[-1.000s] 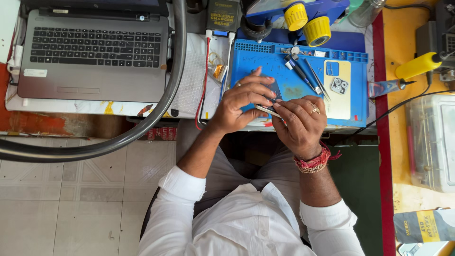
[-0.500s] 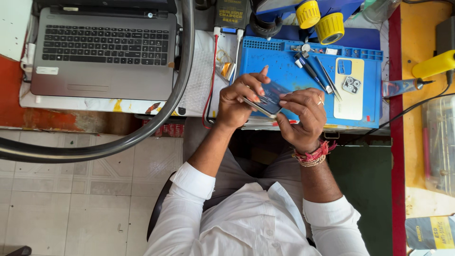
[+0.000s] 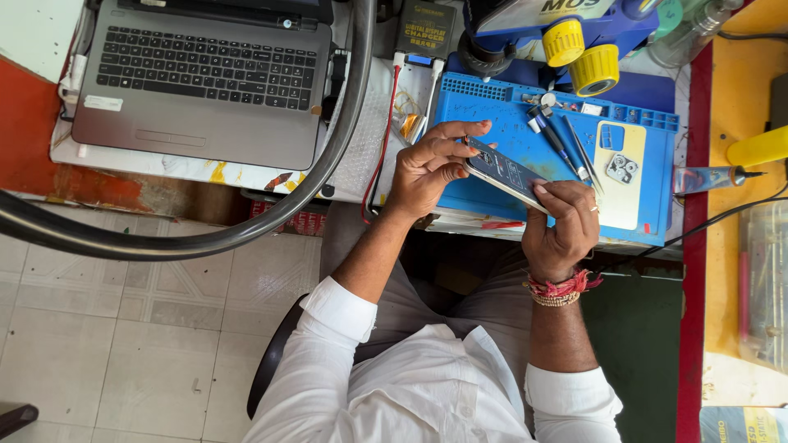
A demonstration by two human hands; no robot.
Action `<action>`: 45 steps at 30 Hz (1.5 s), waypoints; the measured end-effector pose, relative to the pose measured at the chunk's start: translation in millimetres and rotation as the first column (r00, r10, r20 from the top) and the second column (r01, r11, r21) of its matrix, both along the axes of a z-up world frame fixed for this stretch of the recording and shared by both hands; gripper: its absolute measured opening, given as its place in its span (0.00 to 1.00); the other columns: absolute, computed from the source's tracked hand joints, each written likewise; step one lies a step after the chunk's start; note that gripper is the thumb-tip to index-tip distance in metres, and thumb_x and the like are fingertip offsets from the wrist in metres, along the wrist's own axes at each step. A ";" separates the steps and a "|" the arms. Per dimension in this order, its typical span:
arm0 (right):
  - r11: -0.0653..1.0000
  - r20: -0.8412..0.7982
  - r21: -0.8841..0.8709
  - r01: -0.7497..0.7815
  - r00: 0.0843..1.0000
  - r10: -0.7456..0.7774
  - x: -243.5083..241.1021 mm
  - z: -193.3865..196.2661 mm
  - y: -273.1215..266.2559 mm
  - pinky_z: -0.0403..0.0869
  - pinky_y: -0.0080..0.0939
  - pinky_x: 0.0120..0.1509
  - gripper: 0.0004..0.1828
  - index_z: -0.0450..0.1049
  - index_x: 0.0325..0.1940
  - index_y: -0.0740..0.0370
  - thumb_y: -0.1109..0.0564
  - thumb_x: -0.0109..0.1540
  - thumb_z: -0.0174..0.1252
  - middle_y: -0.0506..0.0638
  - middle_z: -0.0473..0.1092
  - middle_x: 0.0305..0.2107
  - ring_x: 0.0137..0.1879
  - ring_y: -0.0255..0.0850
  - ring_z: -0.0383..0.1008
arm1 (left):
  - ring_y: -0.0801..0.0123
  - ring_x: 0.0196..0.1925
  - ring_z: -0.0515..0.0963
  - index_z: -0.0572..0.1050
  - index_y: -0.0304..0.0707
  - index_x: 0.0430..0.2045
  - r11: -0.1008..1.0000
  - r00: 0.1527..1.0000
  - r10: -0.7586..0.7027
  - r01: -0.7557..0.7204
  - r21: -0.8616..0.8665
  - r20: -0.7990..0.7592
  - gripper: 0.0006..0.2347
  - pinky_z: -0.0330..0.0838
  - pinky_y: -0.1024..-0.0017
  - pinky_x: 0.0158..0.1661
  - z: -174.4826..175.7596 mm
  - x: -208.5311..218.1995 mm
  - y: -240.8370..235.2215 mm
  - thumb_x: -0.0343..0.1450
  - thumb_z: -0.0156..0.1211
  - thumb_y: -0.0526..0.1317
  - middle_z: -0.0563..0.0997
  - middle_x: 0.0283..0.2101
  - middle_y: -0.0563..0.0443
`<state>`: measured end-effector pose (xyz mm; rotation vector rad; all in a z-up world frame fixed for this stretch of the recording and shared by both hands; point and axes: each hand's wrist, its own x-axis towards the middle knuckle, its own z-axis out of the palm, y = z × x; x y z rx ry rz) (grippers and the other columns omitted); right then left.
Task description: The person disassembles a smartphone, removes the battery, and replaces it with a new one. They then reassemble the phone by reconnecting internal components and snapping the back cover into place.
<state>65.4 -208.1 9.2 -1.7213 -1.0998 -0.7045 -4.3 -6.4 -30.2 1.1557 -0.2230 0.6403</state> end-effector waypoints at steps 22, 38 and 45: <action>0.996 0.068 -0.086 -0.036 0.997 0.042 -3.8 8.1 -2.3 0.73 0.49 0.53 0.14 0.74 0.42 0.65 0.70 0.59 0.72 0.54 0.76 0.39 0.47 0.49 0.78 | 0.58 0.68 0.74 0.77 0.38 0.37 0.997 0.994 -0.032 0.024 0.073 0.106 0.09 0.79 0.43 0.67 -5.4 0.7 1.0 0.73 0.63 0.44 0.74 0.50 0.52; 0.983 -0.099 0.014 -0.182 0.978 0.183 -6.0 21.7 -6.6 0.75 0.49 0.57 0.14 0.73 0.40 0.65 0.58 0.60 0.73 0.57 0.78 0.39 0.48 0.49 0.80 | 0.55 0.70 0.71 0.76 0.39 0.38 0.973 0.979 -0.094 0.128 -0.190 0.182 0.05 0.73 0.33 0.64 -1.8 -2.8 4.5 0.76 0.64 0.39 0.70 0.52 0.50; 0.967 -0.041 -0.036 -0.251 0.967 0.250 -6.4 32.2 -5.8 0.74 0.51 0.57 0.11 0.74 0.40 0.66 0.60 0.61 0.70 0.56 0.77 0.38 0.47 0.49 0.80 | 0.56 0.70 0.71 0.77 0.41 0.35 0.967 0.980 -0.099 0.137 -0.216 0.174 0.05 0.77 0.31 0.64 0.0 -2.8 5.9 0.75 0.64 0.40 0.70 0.53 0.51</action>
